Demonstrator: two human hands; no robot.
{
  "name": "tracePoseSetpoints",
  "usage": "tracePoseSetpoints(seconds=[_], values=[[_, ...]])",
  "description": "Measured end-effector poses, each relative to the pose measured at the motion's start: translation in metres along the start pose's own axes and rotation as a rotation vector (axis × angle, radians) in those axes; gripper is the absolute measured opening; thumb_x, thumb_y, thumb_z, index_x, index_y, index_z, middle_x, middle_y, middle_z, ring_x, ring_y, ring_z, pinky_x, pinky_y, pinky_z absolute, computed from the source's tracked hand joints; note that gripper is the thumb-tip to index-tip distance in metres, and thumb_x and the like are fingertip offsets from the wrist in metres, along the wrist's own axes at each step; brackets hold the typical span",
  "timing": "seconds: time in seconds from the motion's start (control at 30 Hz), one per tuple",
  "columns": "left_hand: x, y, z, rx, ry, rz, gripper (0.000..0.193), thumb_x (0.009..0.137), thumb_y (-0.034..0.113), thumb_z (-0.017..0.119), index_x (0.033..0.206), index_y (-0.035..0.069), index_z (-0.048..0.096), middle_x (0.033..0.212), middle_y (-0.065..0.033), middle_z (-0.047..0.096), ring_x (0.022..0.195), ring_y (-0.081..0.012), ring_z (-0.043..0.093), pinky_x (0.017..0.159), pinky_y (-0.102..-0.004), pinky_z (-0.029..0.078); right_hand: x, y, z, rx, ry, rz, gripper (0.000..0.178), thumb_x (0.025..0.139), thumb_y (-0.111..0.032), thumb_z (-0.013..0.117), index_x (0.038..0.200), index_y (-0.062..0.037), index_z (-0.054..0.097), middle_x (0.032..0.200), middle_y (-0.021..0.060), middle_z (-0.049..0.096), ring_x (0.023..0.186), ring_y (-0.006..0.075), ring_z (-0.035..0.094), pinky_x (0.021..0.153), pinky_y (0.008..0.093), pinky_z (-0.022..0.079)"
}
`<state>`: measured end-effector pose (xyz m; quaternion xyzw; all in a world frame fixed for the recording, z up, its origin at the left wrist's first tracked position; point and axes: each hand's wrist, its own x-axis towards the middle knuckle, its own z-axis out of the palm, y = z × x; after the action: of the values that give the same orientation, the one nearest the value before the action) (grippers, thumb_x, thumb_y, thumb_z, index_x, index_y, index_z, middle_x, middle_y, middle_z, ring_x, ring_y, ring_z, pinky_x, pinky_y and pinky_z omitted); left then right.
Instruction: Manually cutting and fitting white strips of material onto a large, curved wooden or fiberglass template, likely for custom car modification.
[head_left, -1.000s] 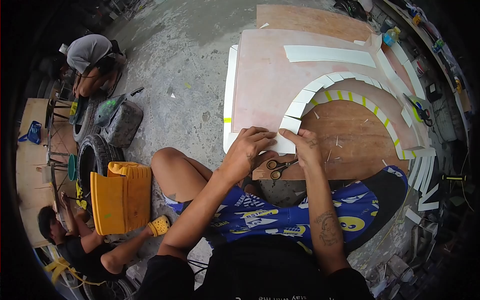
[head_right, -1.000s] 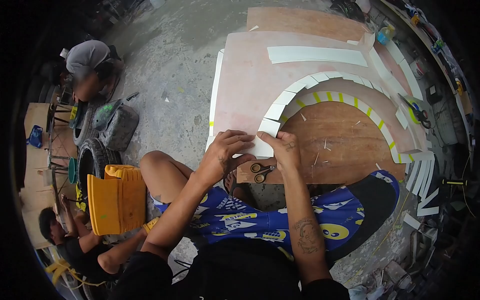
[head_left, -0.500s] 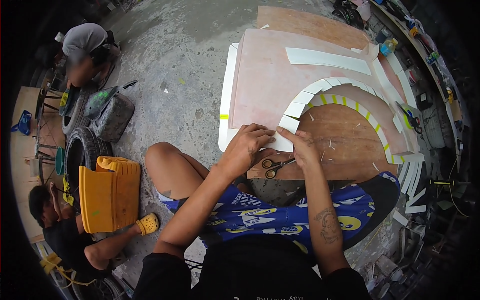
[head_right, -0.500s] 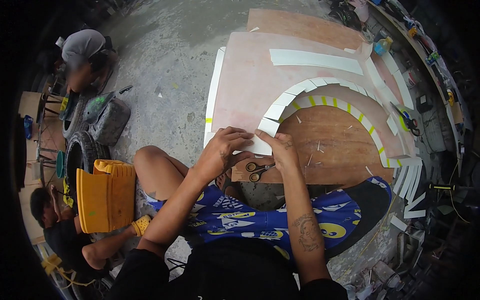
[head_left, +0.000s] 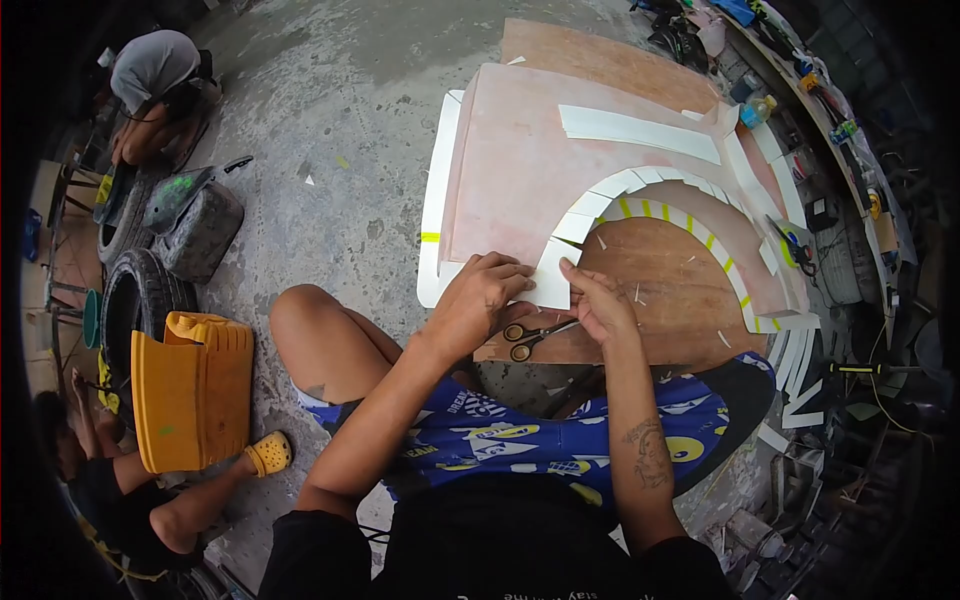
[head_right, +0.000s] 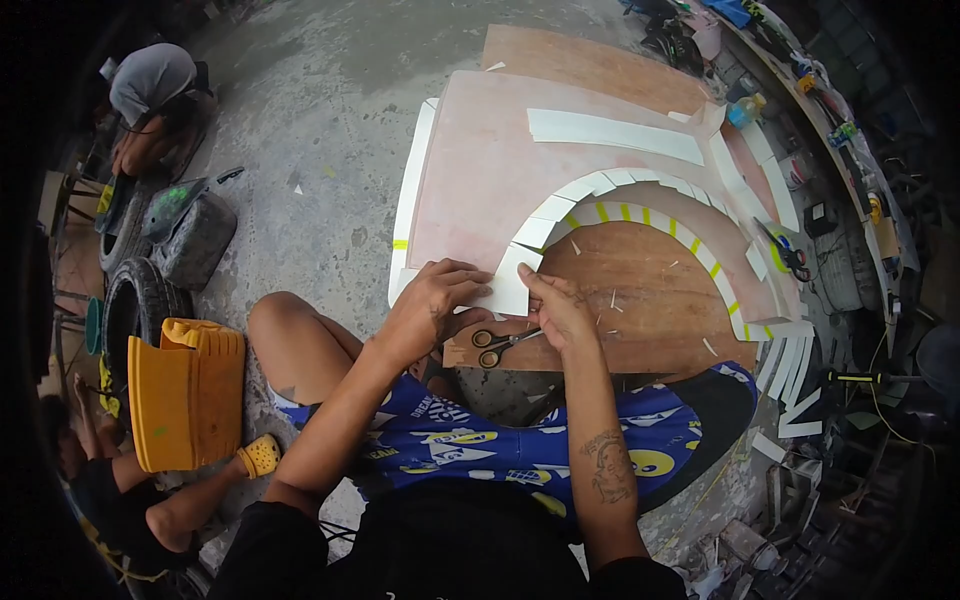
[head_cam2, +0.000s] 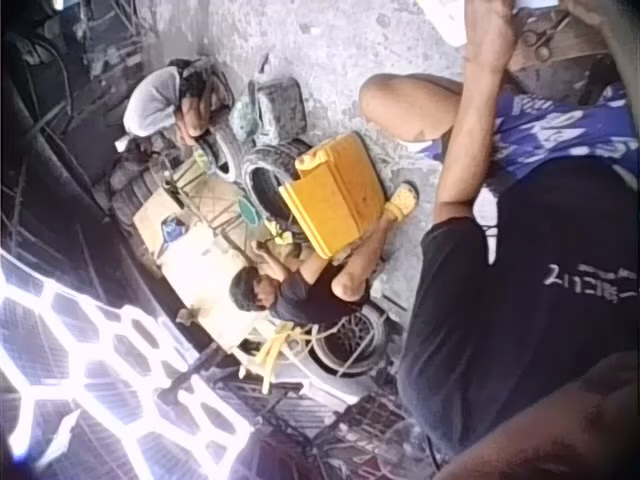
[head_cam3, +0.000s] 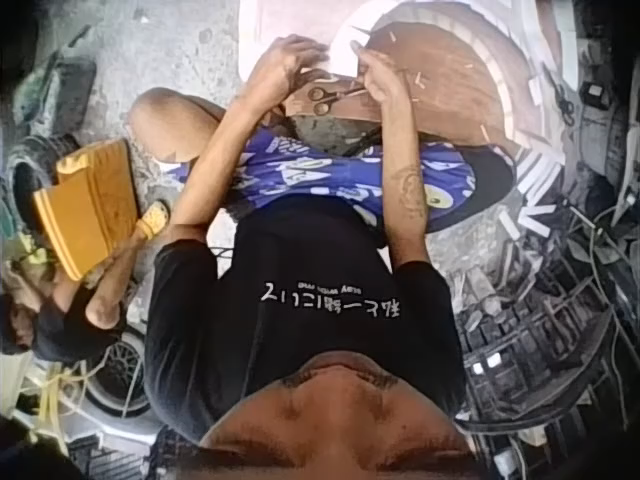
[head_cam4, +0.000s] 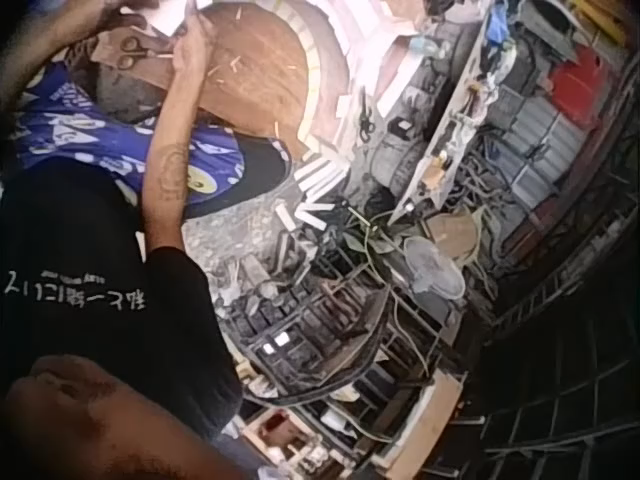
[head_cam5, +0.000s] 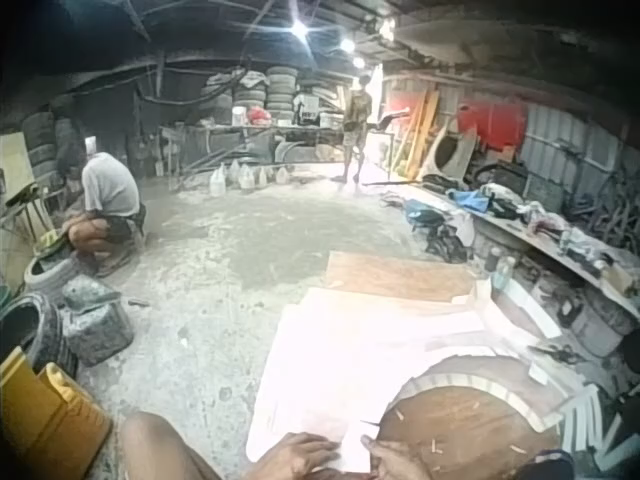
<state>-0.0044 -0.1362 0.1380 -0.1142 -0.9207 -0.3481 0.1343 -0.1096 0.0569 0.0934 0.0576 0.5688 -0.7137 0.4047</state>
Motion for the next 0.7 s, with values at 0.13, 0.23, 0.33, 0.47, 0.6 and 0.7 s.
tracePoseSetpoints(seconds=[0.13, 0.23, 0.33, 0.47, 0.6, 0.7], values=[[-0.002, 0.001, -0.002, 0.002, 0.001, -0.006, 0.029, 0.073, 0.017, 0.076, 0.096, 0.001, 0.069, 0.111, -0.0106, 0.067, 0.106, -0.0290, 0.060, 0.090, -0.0380, 0.047, -0.007, -0.004, 0.011, 0.016, 0.038, 0.013, 0.040, 0.092, -0.029, 0.064, 0.110, 0.0066, 0.060, 0.098, 0.0149, 0.067, 0.087, 0.0218, 0.068, 0.078, 0.0404, 0.059], [-0.003, 0.000, -0.002, 0.006, 0.001, -0.012, 0.030, 0.072, 0.017, 0.076, 0.097, 0.001, 0.069, 0.111, -0.0105, 0.067, 0.106, -0.0291, 0.060, 0.090, -0.0379, 0.047, -0.013, -0.013, 0.020, 0.052, 0.002, 0.037, 0.040, 0.088, -0.032, 0.070, 0.105, 0.0038, 0.063, 0.095, 0.0121, 0.068, 0.081, 0.0190, 0.067, 0.070, 0.0348, 0.059], [-0.005, -0.002, 0.000, -0.004, 0.011, -0.015, 0.031, 0.072, 0.017, 0.076, 0.098, 0.002, 0.068, 0.111, -0.0107, 0.067, 0.107, -0.0293, 0.060, 0.091, -0.0380, 0.046, -0.007, -0.016, 0.023, 0.032, 0.050, -0.026, 0.041, 0.087, -0.033, 0.072, 0.103, 0.0039, 0.064, 0.094, 0.0116, 0.068, 0.081, 0.0181, 0.067, 0.071, 0.0312, 0.057], [-0.005, 0.003, -0.007, -0.022, 0.076, 0.025, 0.034, 0.071, 0.017, 0.078, 0.100, 0.002, 0.068, 0.110, -0.0113, 0.067, 0.105, -0.0307, 0.061, 0.089, -0.0388, 0.048, -0.001, -0.028, 0.031, -0.055, 0.133, -0.104, 0.040, 0.087, -0.030, 0.071, 0.104, 0.0046, 0.062, 0.094, 0.0114, 0.067, 0.083, 0.0168, 0.066, 0.071, 0.0297, 0.056], [-0.015, -0.003, -0.036, -0.069, 0.285, -0.063, 0.033, 0.071, 0.011, 0.080, 0.100, 0.002, 0.068, 0.109, -0.0146, 0.067, 0.096, -0.0313, 0.064, 0.080, -0.0386, 0.051, 0.000, -0.023, 0.032, -0.134, 0.121, -0.023, 0.037, 0.084, -0.025, 0.075, 0.102, 0.0052, 0.063, 0.094, 0.0119, 0.067, 0.083, 0.0179, 0.067, 0.075, 0.0307, 0.056], [-0.033, -0.008, -0.049, -0.195, 0.527, -0.502, 0.024, 0.086, 0.020, 0.071, 0.091, -0.003, 0.067, 0.086, -0.0146, 0.069, 0.075, -0.0218, 0.064, 0.067, -0.0337, 0.050, 0.004, -0.009, 0.025, -0.008, 0.080, -0.005, 0.037, 0.085, -0.020, 0.074, 0.106, 0.0067, 0.059, 0.095, 0.0146, 0.066, 0.084, 0.0232, 0.068, 0.067, 0.0390, 0.061]])
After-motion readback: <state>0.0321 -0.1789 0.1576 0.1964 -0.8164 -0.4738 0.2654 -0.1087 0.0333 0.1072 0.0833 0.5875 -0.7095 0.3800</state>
